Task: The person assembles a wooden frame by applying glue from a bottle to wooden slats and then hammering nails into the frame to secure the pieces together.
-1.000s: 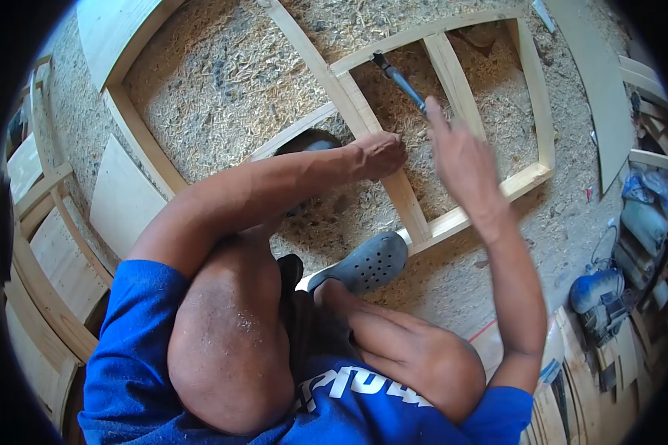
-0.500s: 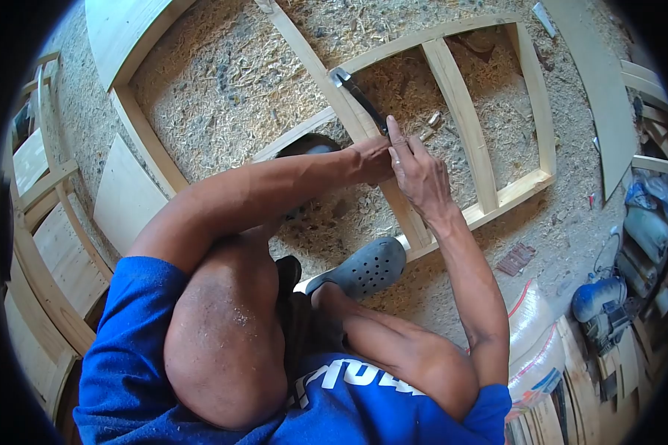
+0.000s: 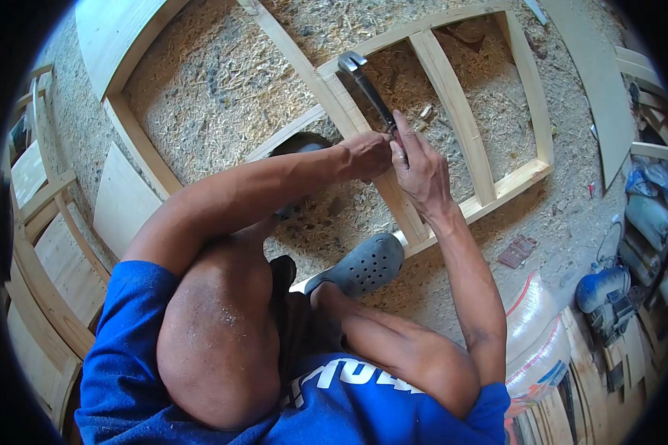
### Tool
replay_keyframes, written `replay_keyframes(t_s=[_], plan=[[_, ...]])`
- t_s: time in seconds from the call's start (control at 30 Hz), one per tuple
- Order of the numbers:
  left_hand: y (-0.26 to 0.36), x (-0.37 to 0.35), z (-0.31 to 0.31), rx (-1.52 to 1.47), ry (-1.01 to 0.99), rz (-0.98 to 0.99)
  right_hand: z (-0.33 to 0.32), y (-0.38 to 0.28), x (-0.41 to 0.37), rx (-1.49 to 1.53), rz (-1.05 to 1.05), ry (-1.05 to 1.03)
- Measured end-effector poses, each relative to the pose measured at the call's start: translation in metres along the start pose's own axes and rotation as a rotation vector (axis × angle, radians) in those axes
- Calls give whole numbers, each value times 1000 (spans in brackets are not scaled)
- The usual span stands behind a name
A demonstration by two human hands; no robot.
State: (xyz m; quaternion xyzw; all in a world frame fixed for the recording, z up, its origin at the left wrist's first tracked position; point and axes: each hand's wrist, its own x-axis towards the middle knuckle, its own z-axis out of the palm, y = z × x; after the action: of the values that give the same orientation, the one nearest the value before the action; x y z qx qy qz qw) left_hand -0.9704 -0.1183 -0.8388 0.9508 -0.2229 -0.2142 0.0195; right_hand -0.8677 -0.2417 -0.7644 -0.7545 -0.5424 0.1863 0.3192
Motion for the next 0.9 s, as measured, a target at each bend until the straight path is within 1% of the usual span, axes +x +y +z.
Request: replay_keyframes(t_s=[0.03, 0.07, 0.1, 0.13, 0.17, 0.2, 0.23, 0.3, 0.33, 0.37, 0.4, 0.43, 0.47, 0.5, 0.57, 0.63, 0.67, 0.7, 0.77, 0.83, 0.9], plan=[[0, 2, 6, -5, 78, -15, -2, 2, -3, 59, -27, 86], [0, 6, 12, -12, 157, -29, -5, 3, -7, 52, -17, 92], [-2, 6, 10, -12, 161, -17, -9, 2, -12, 72, 52, 142], [-5, 3, 5, -118, 151, -23, -13, 1, -19, 91, 123, 194], [-8, 0, 1, -223, 138, -29, -18, 1, -27, 85, 136, 201], [-13, 2, 12, -207, 237, 15, -24, 2, -37, 152, 232, 248], [-16, -1, -2, -204, 236, 31, -30, 4, -47, 220, 327, 296], [-28, -6, -29, -489, -120, -61, -28, 17, -77, 265, 403, 492], [-30, -13, -30, -677, 136, -133, -27, 20, -91, 297, 501, 500], [-24, -12, -34, -669, 124, -118, -26, 23, -105, 331, 602, 507], [-15, -12, -43, -872, 314, -188, -27, 17, -111, 334, 618, 528], [-4, -9, -54, -1073, 500, -247, -30, 6, -114, 575, 641, 520], [9, -1, -67, -1194, 493, -231, -35, -6, -119, 812, 661, 519], [17, 3, -91, -1487, 278, -179, -45, -14, -123, 808, 686, 447], [38, 24, -105, -1533, 339, -6, -43, -20, -129, 731, 526, 548], [39, 28, -153, -1433, 179, 77, -57, -30, -124, 537, 522, 531], [38, 31, -177, -1327, 116, 119, -57, -26, -129, 427, 557, 556], [39, 41, -183, -1314, 124, 177, -65, -27, -128, 443, 566, 597], [41, 53, -199, -1127, 79, 153, -82, -27, -129, 463, 606, 649], [54, 63, -216, -1205, 130, 238, -102, -28, -137, 438, 674, 659], [65, 74, -226, -1163, 30, 231, -113, -26, -148, 409, 655, 720]])
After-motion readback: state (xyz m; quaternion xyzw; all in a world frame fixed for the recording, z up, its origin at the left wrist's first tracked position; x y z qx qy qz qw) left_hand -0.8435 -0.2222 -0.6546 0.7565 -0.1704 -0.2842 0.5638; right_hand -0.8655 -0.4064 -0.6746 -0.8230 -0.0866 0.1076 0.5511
